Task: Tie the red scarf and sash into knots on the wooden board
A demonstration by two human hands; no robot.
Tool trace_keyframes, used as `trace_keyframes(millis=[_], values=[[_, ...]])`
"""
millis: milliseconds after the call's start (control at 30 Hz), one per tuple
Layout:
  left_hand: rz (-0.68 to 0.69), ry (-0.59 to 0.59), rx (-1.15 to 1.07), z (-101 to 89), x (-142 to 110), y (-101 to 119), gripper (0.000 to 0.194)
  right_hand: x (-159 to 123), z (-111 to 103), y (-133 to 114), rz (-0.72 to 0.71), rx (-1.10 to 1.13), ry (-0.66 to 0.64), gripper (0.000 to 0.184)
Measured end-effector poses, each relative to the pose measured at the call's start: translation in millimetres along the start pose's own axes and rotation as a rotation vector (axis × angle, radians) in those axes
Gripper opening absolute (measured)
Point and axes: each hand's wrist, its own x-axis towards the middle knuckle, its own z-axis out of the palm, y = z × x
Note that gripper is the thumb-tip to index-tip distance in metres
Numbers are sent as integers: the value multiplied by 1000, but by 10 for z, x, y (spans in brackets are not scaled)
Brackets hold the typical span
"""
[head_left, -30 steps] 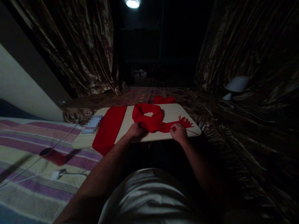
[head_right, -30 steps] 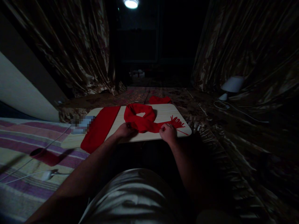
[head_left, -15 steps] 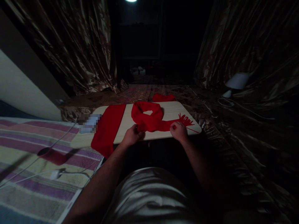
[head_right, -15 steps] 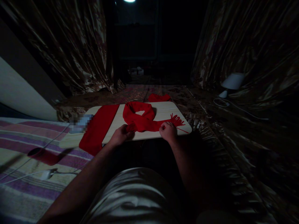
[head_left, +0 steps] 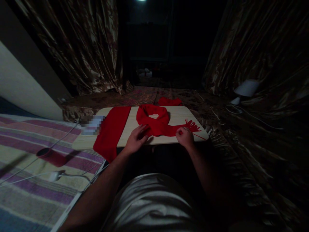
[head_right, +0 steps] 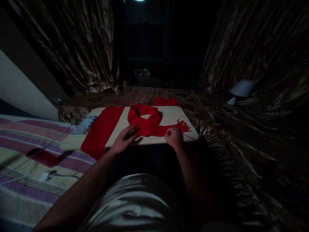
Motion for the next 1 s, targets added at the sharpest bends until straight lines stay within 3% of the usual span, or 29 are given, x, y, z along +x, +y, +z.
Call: trace_keyframes(millis=[133, 233, 800, 900, 1000], values=[[77, -164, 311, 45, -27, -15, 56, -3, -12, -4, -8, -4, -5, 10], [86, -172, 434, 70, -34, -42, 53, -4, -17, -2, -23, -2, -2, 10], [157, -162, 517, 62, -62, -32, 52, -24, 4, 8, -8, 23, -29, 10], [144, -170, 513, 51, -58, -14, 51, -2, 18, 17, 27, 131, -32, 8], [125, -180, 501, 40, -52, -17, 50, 160, -70, 128, 240, 447, 99, 6]])
